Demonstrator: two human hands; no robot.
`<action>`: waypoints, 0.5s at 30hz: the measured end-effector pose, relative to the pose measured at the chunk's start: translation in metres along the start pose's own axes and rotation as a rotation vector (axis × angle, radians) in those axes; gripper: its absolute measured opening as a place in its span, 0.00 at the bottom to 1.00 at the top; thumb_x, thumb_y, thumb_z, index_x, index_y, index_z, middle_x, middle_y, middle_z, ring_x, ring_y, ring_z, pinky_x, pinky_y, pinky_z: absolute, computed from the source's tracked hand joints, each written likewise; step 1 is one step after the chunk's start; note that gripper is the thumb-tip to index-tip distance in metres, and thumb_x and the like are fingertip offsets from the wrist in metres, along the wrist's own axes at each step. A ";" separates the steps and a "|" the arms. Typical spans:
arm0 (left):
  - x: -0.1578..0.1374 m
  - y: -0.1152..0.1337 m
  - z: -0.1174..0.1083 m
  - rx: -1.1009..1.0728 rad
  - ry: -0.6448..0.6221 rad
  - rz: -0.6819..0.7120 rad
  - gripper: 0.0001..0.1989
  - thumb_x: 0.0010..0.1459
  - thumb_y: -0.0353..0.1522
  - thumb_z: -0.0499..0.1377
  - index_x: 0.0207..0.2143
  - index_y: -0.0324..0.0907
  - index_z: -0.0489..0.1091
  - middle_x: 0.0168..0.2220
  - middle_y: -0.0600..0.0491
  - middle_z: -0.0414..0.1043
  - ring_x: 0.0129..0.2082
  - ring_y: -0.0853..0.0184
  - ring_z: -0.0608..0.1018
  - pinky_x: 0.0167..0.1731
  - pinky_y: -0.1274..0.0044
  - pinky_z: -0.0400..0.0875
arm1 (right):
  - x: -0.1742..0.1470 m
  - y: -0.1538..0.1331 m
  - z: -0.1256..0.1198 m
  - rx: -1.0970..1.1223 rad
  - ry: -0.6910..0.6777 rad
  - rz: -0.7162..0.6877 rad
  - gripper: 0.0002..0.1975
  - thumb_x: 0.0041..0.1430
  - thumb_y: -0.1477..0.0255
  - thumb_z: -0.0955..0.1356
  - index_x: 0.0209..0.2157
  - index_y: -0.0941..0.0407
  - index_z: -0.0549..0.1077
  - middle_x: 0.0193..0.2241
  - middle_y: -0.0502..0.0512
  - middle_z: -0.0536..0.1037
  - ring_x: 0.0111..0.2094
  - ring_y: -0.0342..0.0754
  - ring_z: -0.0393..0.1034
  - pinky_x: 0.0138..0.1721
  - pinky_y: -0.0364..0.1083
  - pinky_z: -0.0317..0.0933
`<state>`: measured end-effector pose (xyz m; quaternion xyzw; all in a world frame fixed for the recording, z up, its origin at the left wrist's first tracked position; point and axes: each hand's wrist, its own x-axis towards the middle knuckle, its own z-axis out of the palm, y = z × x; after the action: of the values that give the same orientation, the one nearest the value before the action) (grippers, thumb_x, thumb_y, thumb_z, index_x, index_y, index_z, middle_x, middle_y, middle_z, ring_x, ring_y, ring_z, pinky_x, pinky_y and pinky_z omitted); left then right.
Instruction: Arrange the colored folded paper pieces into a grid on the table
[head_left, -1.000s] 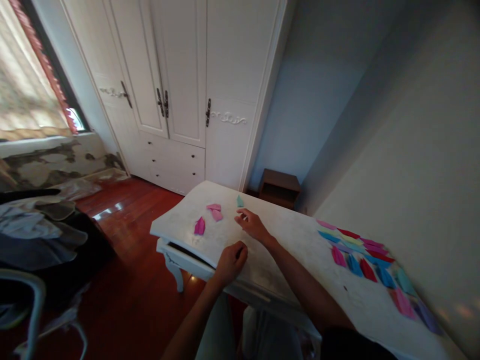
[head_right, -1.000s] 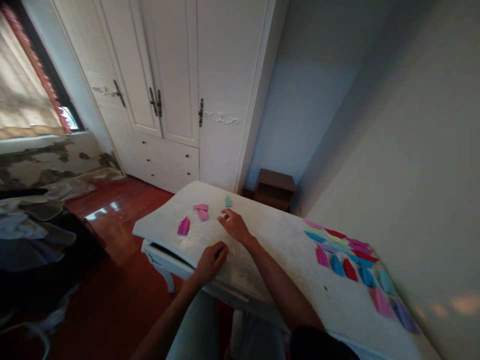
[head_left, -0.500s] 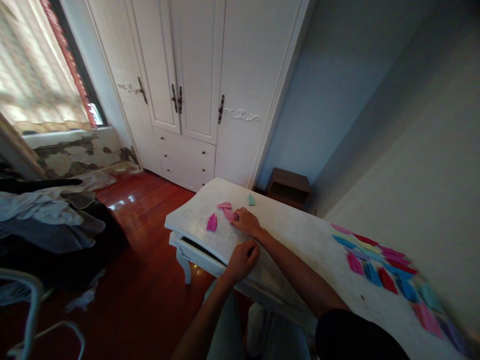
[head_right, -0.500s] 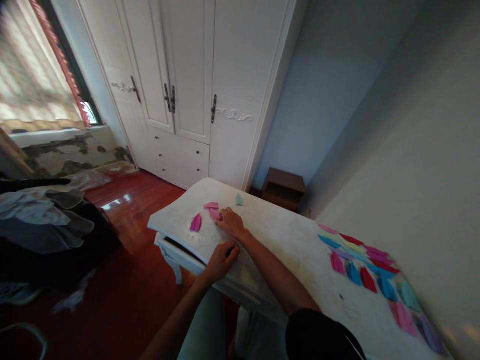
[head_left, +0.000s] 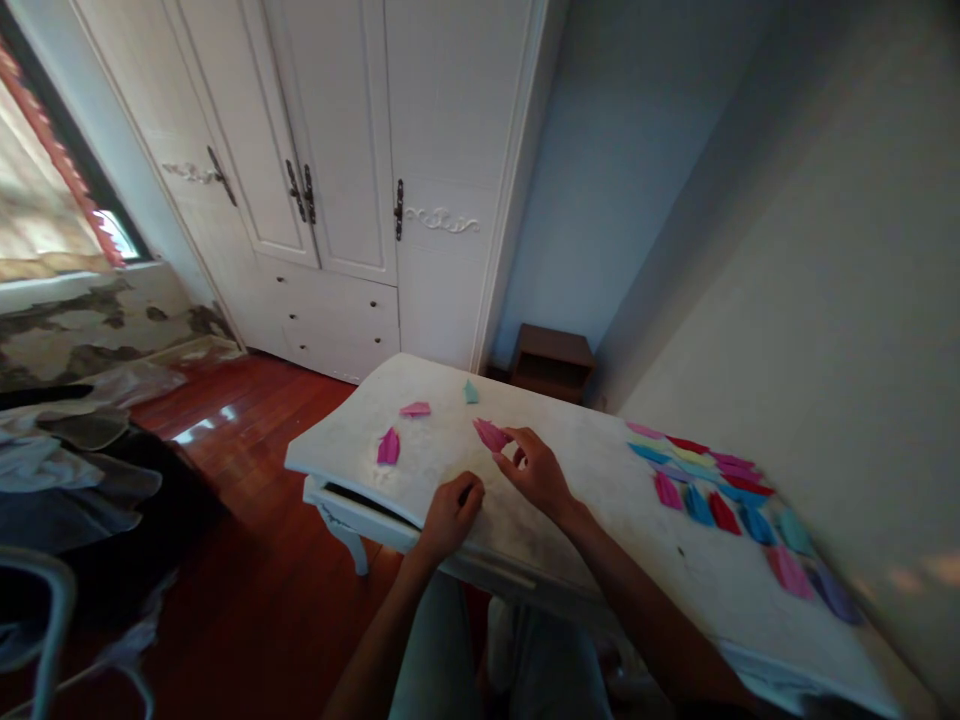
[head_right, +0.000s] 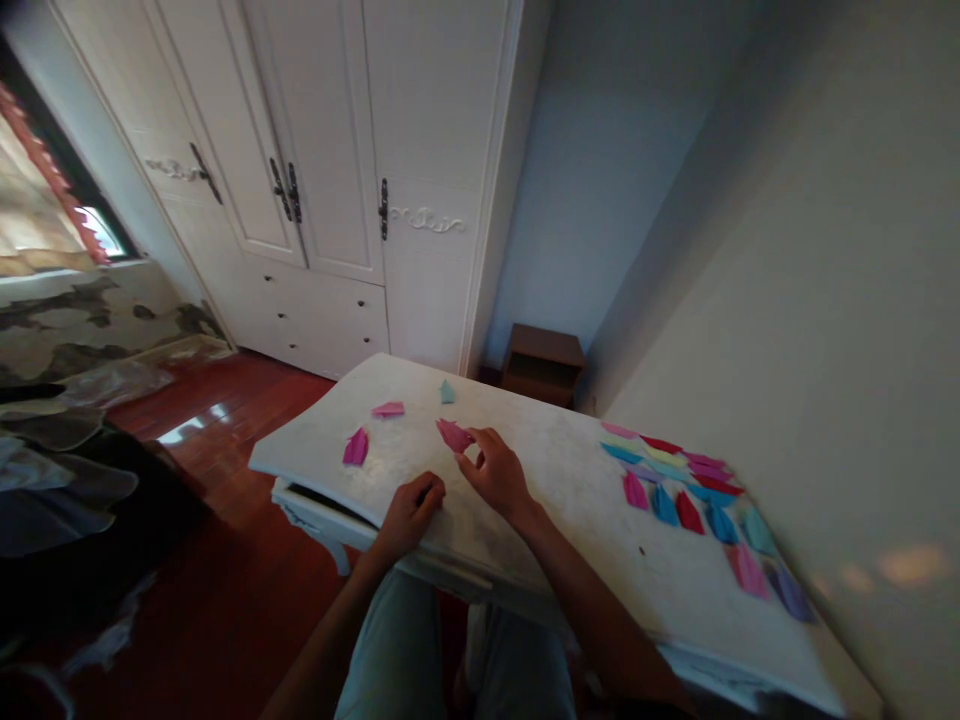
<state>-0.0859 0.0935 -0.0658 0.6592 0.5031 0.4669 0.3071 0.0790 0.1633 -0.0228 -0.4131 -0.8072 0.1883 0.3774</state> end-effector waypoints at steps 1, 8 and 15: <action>0.000 0.001 0.000 0.005 -0.004 -0.007 0.14 0.62 0.37 0.47 0.27 0.39 0.63 0.23 0.55 0.64 0.24 0.70 0.67 0.28 0.78 0.60 | -0.009 0.001 -0.011 0.063 0.036 0.035 0.19 0.56 0.66 0.67 0.49 0.56 0.69 0.42 0.56 0.73 0.25 0.40 0.65 0.30 0.43 0.62; 0.002 0.001 0.000 0.076 -0.001 -0.047 0.16 0.61 0.41 0.48 0.27 0.39 0.65 0.22 0.55 0.65 0.23 0.70 0.68 0.25 0.79 0.61 | -0.070 0.007 -0.085 0.835 0.154 0.442 0.17 0.59 0.58 0.60 0.44 0.55 0.66 0.44 0.60 0.74 0.23 0.42 0.63 0.21 0.43 0.57; 0.005 0.007 0.001 0.177 0.015 -0.113 0.18 0.59 0.45 0.49 0.28 0.40 0.66 0.22 0.55 0.67 0.22 0.69 0.70 0.23 0.80 0.64 | -0.120 0.038 -0.125 0.855 0.368 0.597 0.21 0.59 0.56 0.55 0.39 0.56 0.69 0.39 0.62 0.76 0.22 0.44 0.61 0.23 0.46 0.58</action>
<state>-0.0817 0.0967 -0.0589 0.6510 0.5810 0.4074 0.2697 0.2397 0.0874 -0.0198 -0.4602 -0.4274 0.5226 0.5766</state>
